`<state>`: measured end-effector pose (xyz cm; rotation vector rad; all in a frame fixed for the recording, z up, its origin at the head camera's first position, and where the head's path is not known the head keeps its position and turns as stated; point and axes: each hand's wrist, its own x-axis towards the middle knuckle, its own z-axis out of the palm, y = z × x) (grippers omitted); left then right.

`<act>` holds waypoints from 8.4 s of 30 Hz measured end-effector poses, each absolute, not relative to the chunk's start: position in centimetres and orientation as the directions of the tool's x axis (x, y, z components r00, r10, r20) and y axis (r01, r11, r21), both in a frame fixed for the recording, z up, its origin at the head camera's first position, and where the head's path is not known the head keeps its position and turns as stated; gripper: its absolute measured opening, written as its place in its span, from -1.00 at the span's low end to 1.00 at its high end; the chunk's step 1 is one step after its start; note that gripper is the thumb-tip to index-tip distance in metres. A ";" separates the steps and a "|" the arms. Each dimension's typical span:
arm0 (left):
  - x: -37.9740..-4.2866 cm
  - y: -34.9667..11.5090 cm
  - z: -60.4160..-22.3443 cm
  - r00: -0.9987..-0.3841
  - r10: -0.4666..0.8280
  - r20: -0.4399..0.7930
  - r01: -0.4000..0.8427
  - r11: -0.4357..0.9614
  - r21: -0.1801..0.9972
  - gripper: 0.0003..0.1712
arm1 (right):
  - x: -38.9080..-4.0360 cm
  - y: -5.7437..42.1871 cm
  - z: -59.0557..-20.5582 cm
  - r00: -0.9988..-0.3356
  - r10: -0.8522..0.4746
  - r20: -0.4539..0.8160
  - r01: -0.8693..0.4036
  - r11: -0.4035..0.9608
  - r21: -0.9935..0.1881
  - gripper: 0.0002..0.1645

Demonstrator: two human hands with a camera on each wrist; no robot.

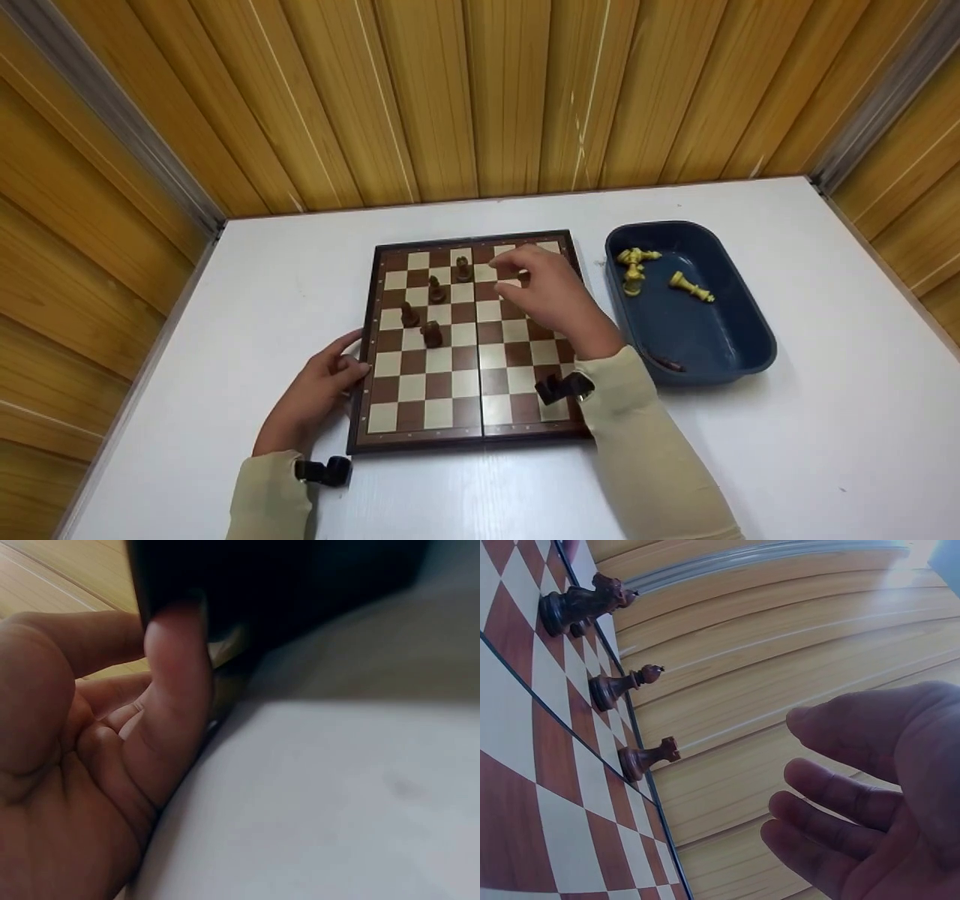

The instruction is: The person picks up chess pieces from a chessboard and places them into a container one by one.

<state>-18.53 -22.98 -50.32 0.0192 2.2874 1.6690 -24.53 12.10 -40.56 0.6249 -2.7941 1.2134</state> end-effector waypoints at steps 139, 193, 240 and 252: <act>-20.0 -19.6 -49.1 -0.936 0.263 -0.233 -0.174 0.228 0.958 -0.28 | -19.3 22.6 -36.6 -0.956 -0.147 0.252 -0.288 0.619 -0.731 -0.76; -19.8 -19.7 -49.1 -0.927 0.313 -0.206 -0.126 0.256 0.958 -0.26 | -19.8 30.1 -38.9 -0.986 0.095 0.139 -0.027 0.725 -0.688 -0.68; -19.8 -19.6 -49.0 -0.928 0.290 -0.234 -0.175 0.216 0.961 -0.27 | -21.3 25.9 -40.3 -0.979 -0.041 0.202 -0.168 0.724 -0.669 -0.70; -19.9 -19.5 -49.0 -0.927 0.296 -0.230 -0.168 0.222 0.961 -0.27 | -22.8 22.6 -40.6 -0.976 -0.050 0.210 -0.189 0.668 -0.720 -0.65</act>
